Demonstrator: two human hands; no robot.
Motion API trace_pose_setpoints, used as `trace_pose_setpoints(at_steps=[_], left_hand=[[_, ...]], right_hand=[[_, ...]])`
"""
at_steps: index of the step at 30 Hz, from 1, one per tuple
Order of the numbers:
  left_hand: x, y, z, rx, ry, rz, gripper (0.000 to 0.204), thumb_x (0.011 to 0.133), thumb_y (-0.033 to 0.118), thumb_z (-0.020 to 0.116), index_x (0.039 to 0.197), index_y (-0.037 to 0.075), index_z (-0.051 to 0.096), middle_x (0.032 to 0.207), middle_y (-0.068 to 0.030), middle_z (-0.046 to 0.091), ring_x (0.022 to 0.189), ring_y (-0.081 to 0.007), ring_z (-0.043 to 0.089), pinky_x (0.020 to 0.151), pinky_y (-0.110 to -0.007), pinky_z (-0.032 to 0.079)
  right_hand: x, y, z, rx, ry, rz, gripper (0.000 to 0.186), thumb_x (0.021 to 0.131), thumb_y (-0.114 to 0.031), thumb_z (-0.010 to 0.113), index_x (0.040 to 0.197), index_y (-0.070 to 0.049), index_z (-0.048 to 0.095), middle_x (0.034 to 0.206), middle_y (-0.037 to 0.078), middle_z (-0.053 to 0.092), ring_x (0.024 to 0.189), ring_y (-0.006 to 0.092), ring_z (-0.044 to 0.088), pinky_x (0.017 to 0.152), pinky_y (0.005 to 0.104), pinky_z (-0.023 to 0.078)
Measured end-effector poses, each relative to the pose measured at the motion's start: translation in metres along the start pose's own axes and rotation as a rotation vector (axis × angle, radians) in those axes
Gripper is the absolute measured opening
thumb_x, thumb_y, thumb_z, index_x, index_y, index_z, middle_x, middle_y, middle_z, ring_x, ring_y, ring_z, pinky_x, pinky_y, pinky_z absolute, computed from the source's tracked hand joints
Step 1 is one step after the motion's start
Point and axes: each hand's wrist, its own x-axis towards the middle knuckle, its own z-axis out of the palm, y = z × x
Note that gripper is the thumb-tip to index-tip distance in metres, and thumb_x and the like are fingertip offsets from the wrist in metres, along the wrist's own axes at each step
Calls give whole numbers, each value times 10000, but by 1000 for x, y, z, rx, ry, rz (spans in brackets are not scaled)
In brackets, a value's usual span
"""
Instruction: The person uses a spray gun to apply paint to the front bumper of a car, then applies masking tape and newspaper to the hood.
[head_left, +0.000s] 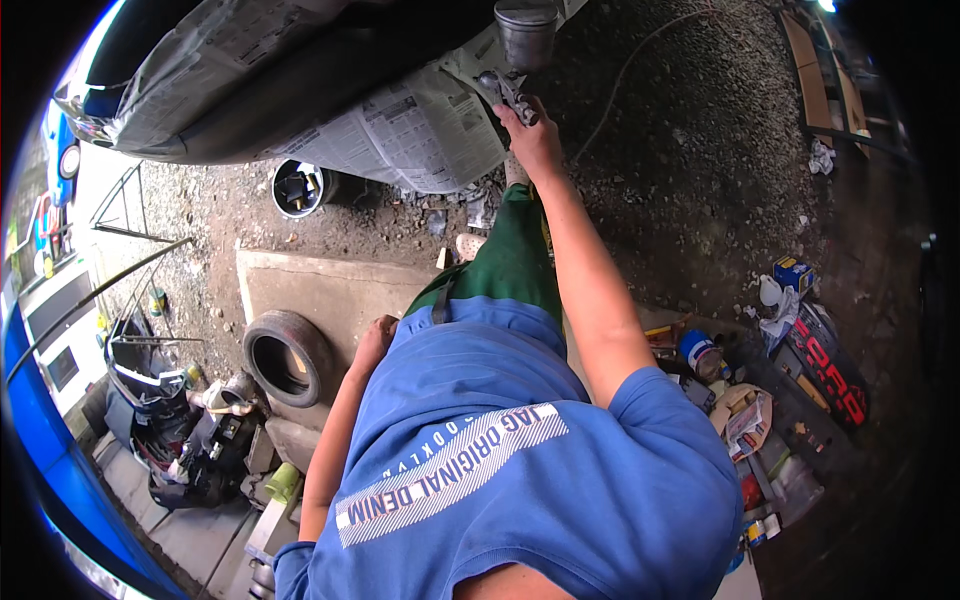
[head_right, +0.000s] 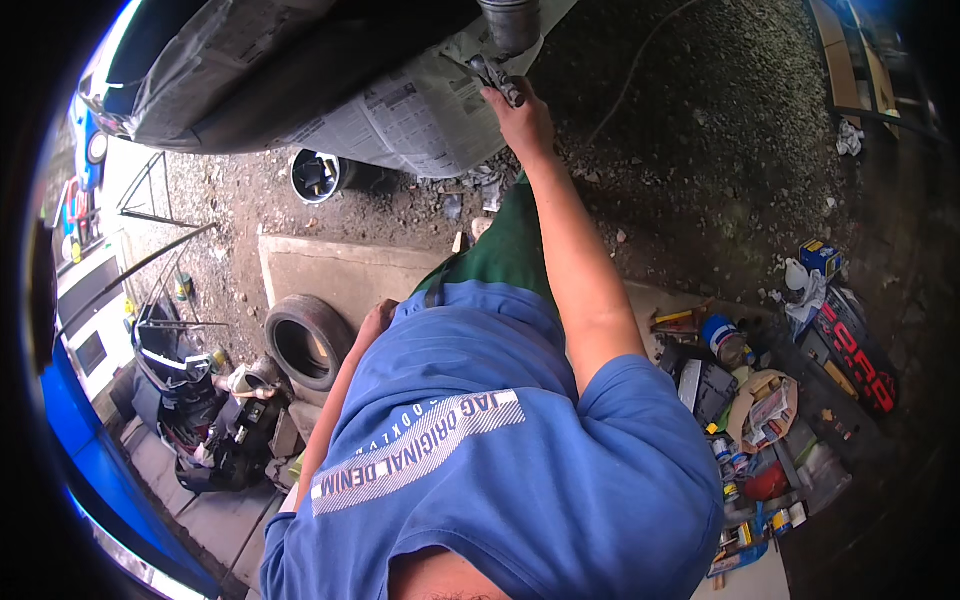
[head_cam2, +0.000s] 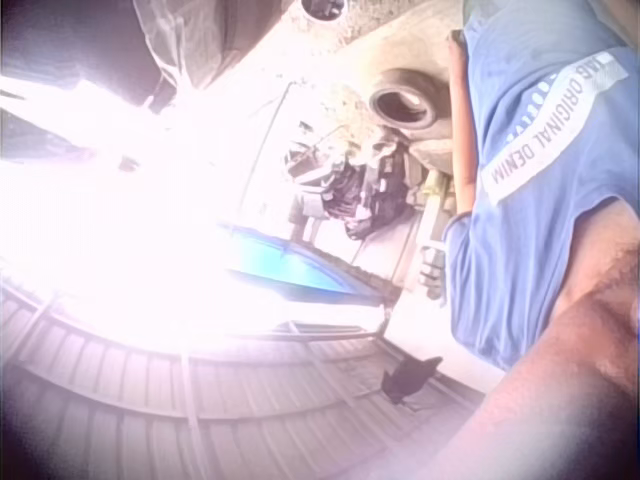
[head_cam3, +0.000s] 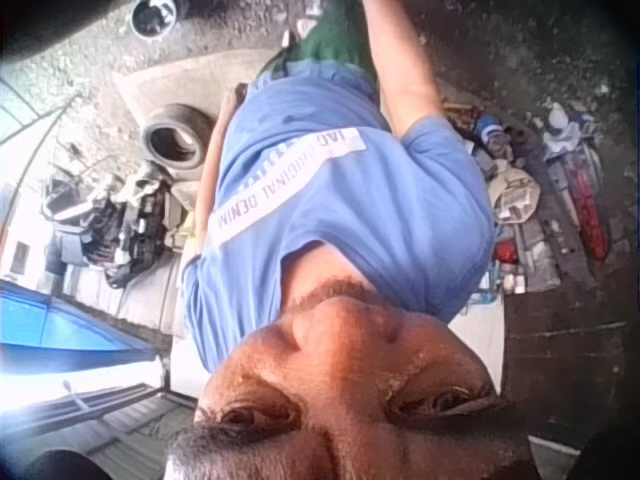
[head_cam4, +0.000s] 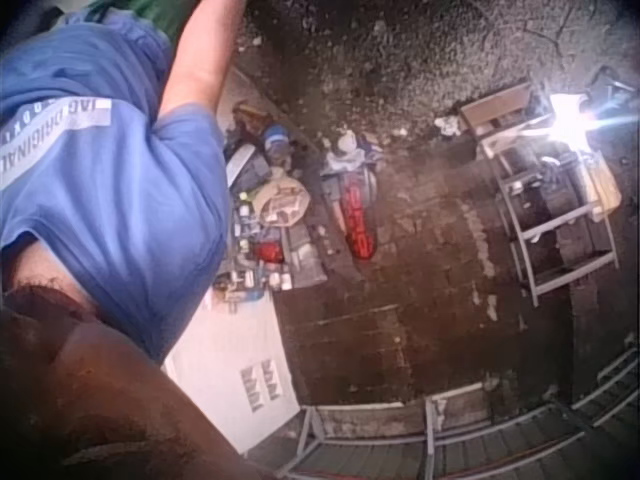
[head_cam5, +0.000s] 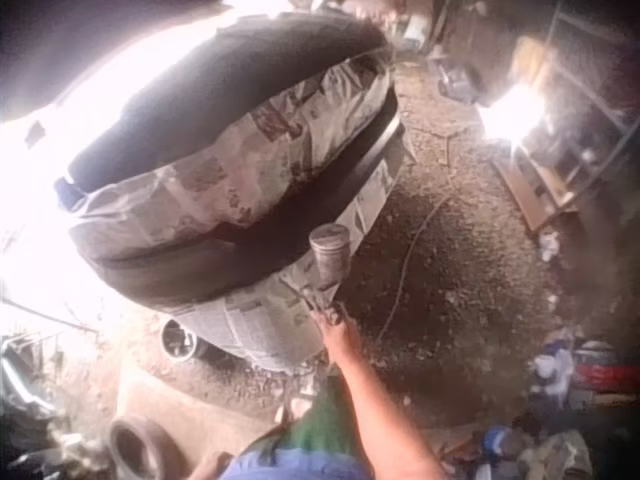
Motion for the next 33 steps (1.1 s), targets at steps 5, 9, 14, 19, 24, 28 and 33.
trace_pose_setpoints(at_steps=[5,9,14,19,24,28,33], left_hand=[[1,-2,3,4,3,17,357,998,307,549,1064,-15,691,1047,-274,684,1008,-436,655,877,-483,515],[1,-2,4,-1,21,40,343,998,294,554,1056,-16,689,1043,-269,686,1005,-434,654,878,-481,514],[1,-2,3,-1,23,49,338,999,287,557,1054,-21,685,1044,-264,687,999,-435,654,877,-481,514],[2,0,2,3,35,61,337,996,283,556,1061,-22,683,1054,-266,685,1003,-436,652,874,-481,514],[7,4,2,1,4,37,337,989,283,557,1076,-18,683,1073,-267,680,1015,-438,647,886,-483,512],[10,8,3,-26,-3,19,335,987,281,555,1086,-12,685,1075,-266,681,1032,-436,642,906,-483,508],[9,15,2,-43,-4,60,338,985,288,562,1099,-4,687,1098,-264,677,1047,-430,642,914,-478,508]], right_hand=[[4,4,-4,13,-24,-8,385,919,-395,700,1086,-59,611,907,223,714,913,448,674,695,500,525],[16,8,-5,-81,65,-80,358,933,-362,697,1065,-38,619,871,201,714,868,410,697,686,458,529],[25,6,-12,-106,125,-27,403,916,-411,699,1031,-41,590,883,247,704,888,465,672,685,515,522],[31,-5,-20,-68,162,24,410,919,-414,697,1028,-34,586,865,251,698,857,462,675,677,511,522],[33,-17,-26,-45,113,27,414,919,-402,699,1091,-39,600,892,226,708,869,448,679,691,498,523],[28,-28,-30,-78,93,-89,404,916,-397,710,1092,-42,627,858,191,716,846,434,687,683,485,527],[17,-48,-46,10,-112,114,342,924,-355,718,1012,-31,654,771,97,693,648,228,651,584,366,497]])
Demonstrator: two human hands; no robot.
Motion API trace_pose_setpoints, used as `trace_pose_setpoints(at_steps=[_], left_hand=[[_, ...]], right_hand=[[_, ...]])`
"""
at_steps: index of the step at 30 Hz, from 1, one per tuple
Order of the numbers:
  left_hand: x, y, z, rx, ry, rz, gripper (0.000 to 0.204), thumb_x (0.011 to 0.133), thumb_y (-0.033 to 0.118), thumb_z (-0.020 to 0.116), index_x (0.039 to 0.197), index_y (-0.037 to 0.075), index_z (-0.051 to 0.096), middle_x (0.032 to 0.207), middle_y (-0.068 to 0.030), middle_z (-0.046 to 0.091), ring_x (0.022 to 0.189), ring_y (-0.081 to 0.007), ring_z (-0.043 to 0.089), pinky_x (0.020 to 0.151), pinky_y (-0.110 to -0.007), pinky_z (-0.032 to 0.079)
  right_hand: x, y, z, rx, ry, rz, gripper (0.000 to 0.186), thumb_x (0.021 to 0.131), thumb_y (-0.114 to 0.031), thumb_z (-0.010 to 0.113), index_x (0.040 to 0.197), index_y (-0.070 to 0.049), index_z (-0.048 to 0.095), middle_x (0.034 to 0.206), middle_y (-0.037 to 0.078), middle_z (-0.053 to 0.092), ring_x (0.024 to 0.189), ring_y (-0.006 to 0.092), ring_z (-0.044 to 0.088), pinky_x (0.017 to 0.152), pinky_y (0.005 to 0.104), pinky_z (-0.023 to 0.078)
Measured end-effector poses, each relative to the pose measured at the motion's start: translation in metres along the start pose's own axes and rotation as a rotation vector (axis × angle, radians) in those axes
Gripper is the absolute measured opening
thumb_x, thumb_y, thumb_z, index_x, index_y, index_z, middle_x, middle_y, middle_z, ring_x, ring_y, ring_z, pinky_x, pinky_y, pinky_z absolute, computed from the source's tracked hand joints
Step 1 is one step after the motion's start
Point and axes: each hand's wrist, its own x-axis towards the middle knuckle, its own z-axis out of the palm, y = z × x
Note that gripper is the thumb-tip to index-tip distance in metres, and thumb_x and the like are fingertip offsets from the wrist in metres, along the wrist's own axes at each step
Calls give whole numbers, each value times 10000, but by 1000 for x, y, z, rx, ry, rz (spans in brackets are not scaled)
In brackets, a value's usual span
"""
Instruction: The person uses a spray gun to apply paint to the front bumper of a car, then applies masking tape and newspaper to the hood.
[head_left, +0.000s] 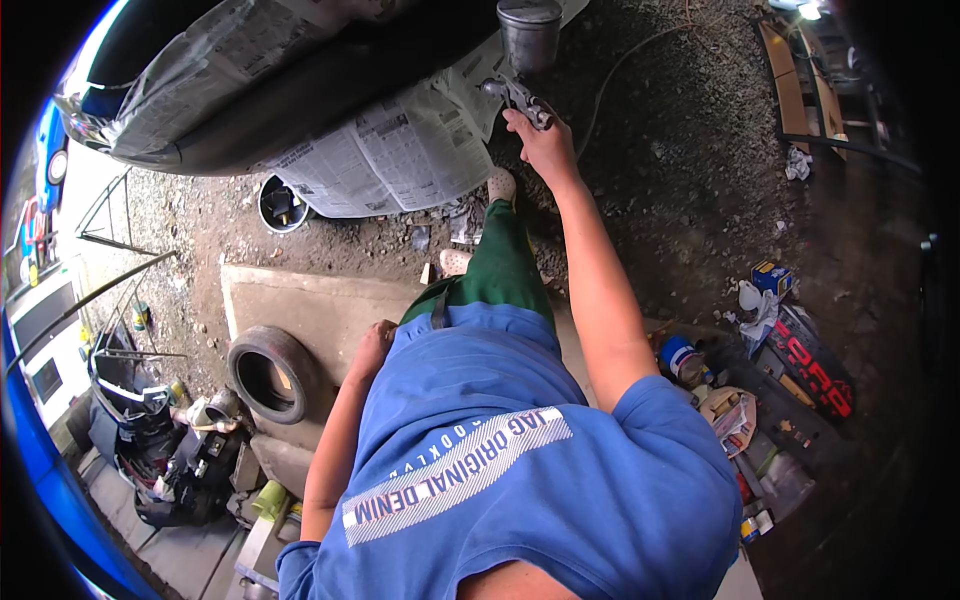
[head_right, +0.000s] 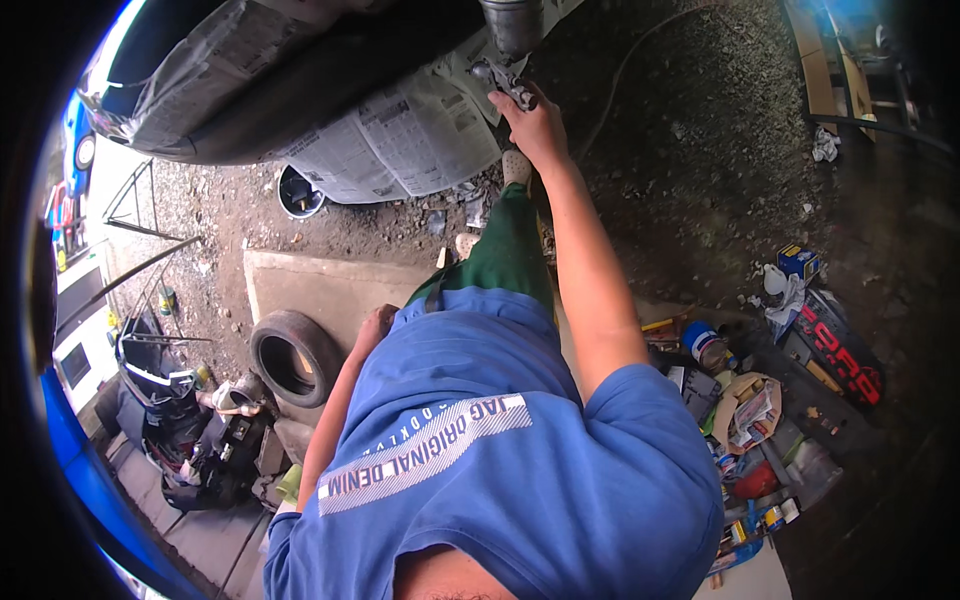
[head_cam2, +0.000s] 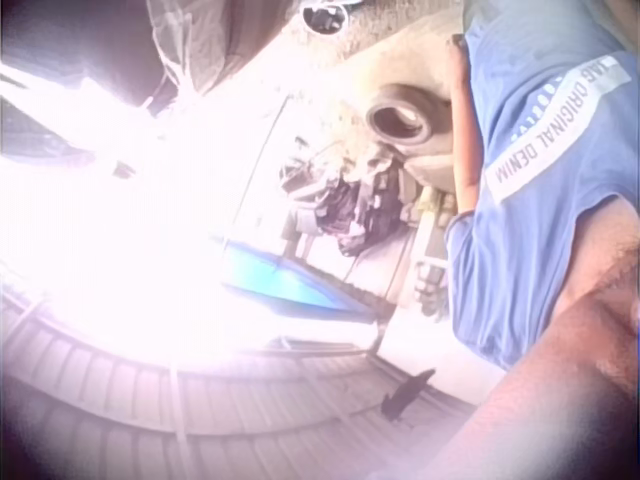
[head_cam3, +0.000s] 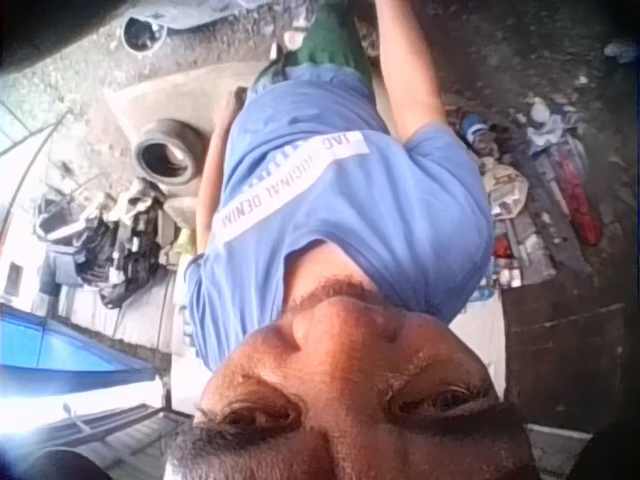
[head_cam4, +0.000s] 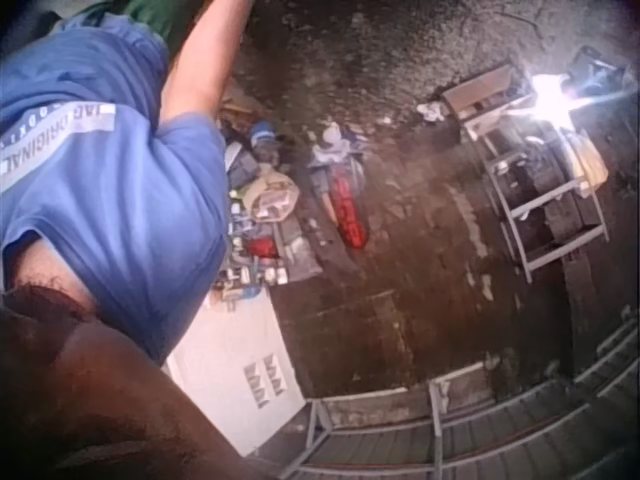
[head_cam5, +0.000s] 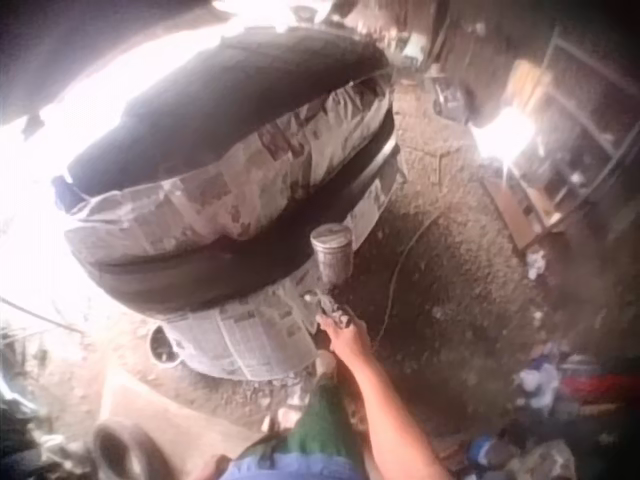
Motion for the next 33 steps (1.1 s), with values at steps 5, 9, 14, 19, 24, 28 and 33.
trace_pose_setpoints(at_steps=[5,9,14,19,24,28,33], left_hand=[[3,1,2,-18,-18,3,347,978,306,570,1111,8,687,1119,-263,673,1051,-431,642,911,-480,510],[7,-2,6,-20,-6,19,341,978,310,565,1121,26,689,1125,-263,672,1054,-432,641,906,-483,512],[5,1,7,-25,-11,-2,343,980,318,563,1122,32,687,1144,-260,668,1059,-428,640,913,-484,508],[3,9,6,-6,20,-28,336,977,302,560,1116,24,687,1121,-256,678,1067,-422,637,924,-476,502],[10,1,12,-31,26,61,333,974,290,570,1109,8,684,1098,-262,682,1065,-425,637,922,-477,505],[20,-11,23,-22,35,146,336,969,292,568,1100,6,685,1075,-267,688,1048,-430,647,907,-484,511],[38,-12,34,-34,-79,191,352,966,324,581,1101,14,680,1059,-267,691,1030,-440,653,892,-495,515]], right_hand=[[7,-11,-10,-5,10,7,340,919,-355,713,1000,-33,642,767,113,696,700,256,694,658,408,527],[24,-7,-17,-87,140,-65,361,914,-375,709,1026,-42,631,807,143,704,761,311,708,688,428,526],[42,-15,-25,-134,278,-112,384,917,-402,693,1044,-47,624,816,164,684,761,317,682,675,442,512],[27,-36,-26,-41,191,43,384,912,-386,702,1058,-41,619,825,169,666,749,348,623,638,446,489],[5,-51,-9,-161,136,-73,333,915,-334,705,1035,-36,619,865,182,715,782,355,719,634,442,520],[-39,-51,-10,21,-34,-80,307,945,-300,679,1106,-40,647,859,100,732,657,177,714,505,321,502],[-96,-21,-28,-49,149,-257,358,919,-303,731,1143,-27,686,993,187,714,962,349,699,798,398,533]])
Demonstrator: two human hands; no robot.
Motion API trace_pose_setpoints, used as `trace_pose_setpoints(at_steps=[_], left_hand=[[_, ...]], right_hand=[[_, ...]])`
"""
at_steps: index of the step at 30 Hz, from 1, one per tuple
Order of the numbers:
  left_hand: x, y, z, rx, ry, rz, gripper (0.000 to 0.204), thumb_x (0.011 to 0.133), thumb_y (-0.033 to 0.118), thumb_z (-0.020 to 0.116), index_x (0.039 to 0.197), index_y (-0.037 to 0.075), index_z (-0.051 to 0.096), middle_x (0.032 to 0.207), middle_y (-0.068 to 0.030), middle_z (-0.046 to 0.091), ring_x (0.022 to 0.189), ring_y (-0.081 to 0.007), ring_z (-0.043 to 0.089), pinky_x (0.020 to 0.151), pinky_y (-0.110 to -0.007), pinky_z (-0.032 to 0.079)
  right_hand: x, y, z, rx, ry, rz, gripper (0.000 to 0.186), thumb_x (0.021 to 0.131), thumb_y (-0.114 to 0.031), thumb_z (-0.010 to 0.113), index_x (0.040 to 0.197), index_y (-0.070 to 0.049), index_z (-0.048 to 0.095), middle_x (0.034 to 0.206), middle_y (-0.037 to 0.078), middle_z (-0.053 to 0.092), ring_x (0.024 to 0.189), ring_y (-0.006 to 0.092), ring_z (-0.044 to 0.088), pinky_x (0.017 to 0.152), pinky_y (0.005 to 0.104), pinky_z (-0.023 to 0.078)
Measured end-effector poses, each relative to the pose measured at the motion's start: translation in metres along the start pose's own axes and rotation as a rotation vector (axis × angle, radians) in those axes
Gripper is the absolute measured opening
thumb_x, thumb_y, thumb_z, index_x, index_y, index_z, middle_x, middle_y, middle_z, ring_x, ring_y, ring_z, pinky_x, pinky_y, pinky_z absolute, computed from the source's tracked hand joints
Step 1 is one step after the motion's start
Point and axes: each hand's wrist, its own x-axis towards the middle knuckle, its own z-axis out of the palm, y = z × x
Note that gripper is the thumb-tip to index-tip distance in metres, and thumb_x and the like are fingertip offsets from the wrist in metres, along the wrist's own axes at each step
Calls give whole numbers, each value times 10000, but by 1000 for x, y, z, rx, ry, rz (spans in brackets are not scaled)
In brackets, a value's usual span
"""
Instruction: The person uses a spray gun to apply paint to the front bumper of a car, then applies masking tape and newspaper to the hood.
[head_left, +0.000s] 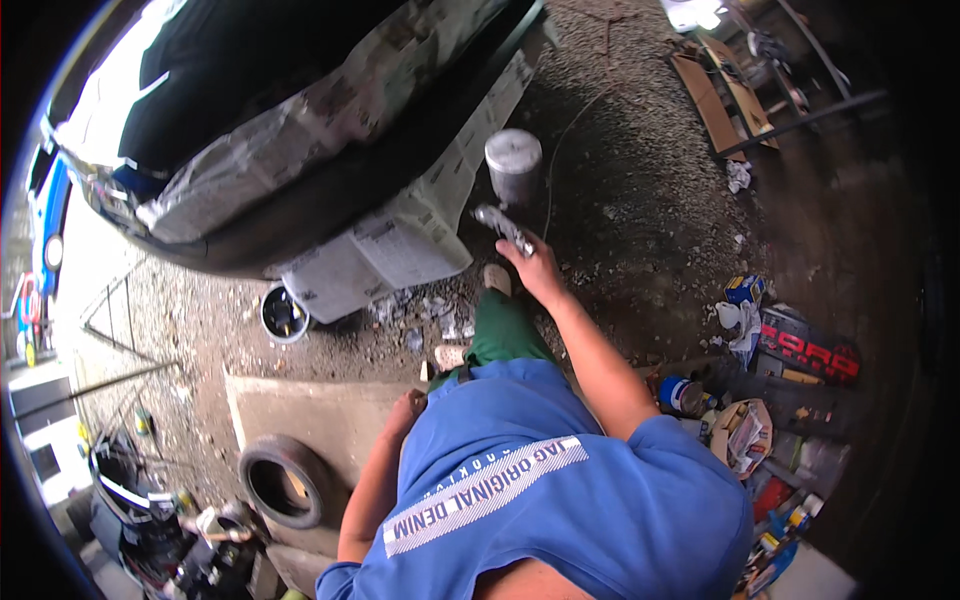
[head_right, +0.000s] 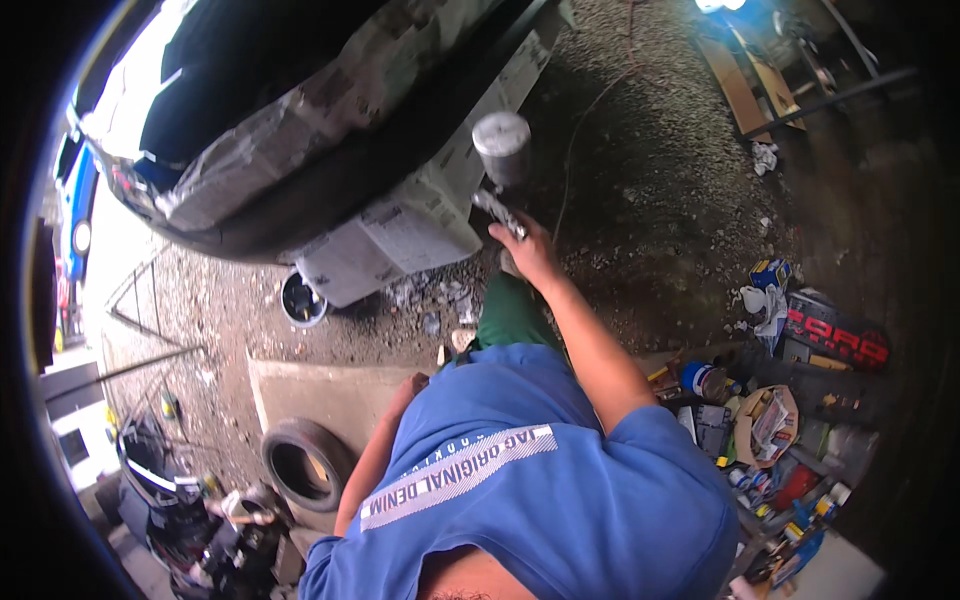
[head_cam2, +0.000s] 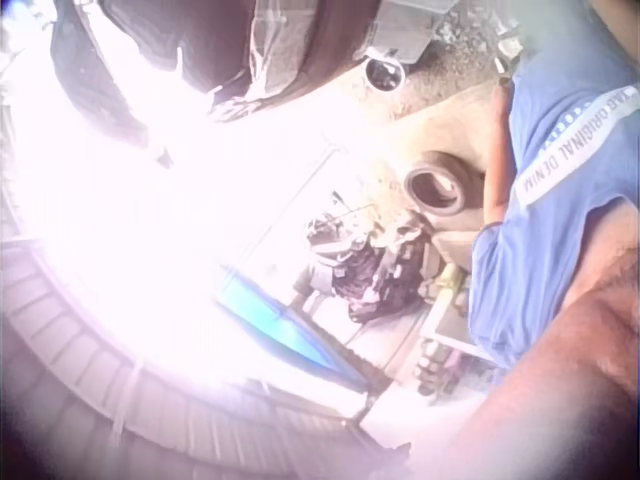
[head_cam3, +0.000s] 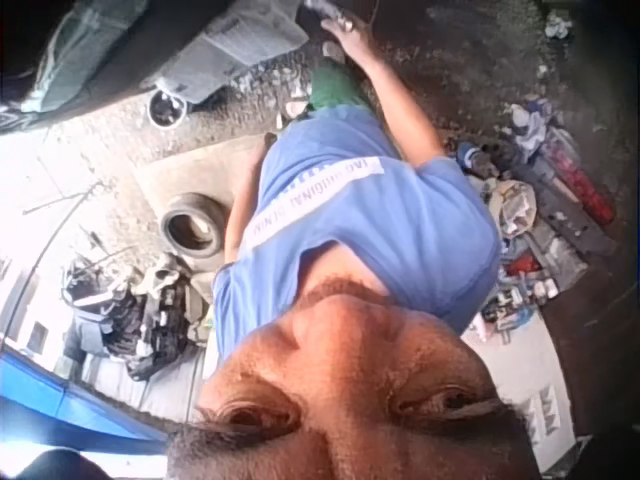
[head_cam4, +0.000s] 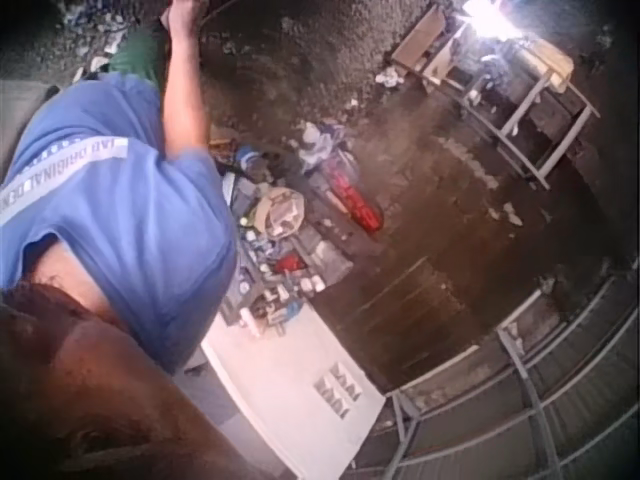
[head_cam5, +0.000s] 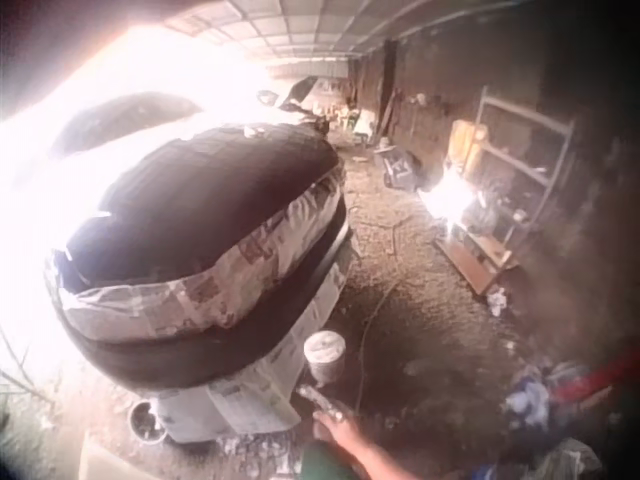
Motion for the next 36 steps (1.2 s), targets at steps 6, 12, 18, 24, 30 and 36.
trace_pose_setpoints(at_steps=[6,12,18,24,30,36], left_hand=[[31,6,-5,134,-39,101,345,936,347,631,1059,30,691,1043,-268,698,1005,-451,663,858,-506,526],[78,52,-7,216,-181,66,356,924,348,620,1042,19,692,1038,-269,699,997,-450,667,849,-502,529],[166,181,24,277,-242,120,368,913,349,610,1026,9,693,1034,-271,700,989,-449,672,839,-497,531],[265,367,98,434,-389,283,378,902,338,587,1007,-8,695,1029,-274,701,989,-447,675,838,-490,532],[344,509,156,529,-418,503,357,890,286,552,968,-26,709,984,-271,704,975,-425,683,837,-471,530],[409,573,184,577,-391,539,360,863,304,559,984,16,738,989,-261,707,969,-425,684,896,-495,534]], right_hand=[[-30,20,-82,175,37,418,281,904,-212,744,1112,-33,687,890,39,666,764,116,631,719,297,504],[-26,33,-194,540,166,380,222,918,-217,734,1025,-54,627,840,-4,637,734,73,612,704,263,515],[-37,40,-323,736,180,395,279,912,-150,716,1121,-39,569,962,46,651,870,136,656,848,320,529],[-32,54,-456,693,460,261,242,941,-60,651,1168,-56,568,1029,53,660,894,148,674,814,304,541],[-24,52,-631,619,1020,76,305,948,-90,646,1227,-54,529,1013,76,675,891,192,704,731,307,547],[-135,103,-825,-992,1276,463,389,776,-30,605,1148,-74,709,1104,131,700,1046,287,662,870,387,513]])
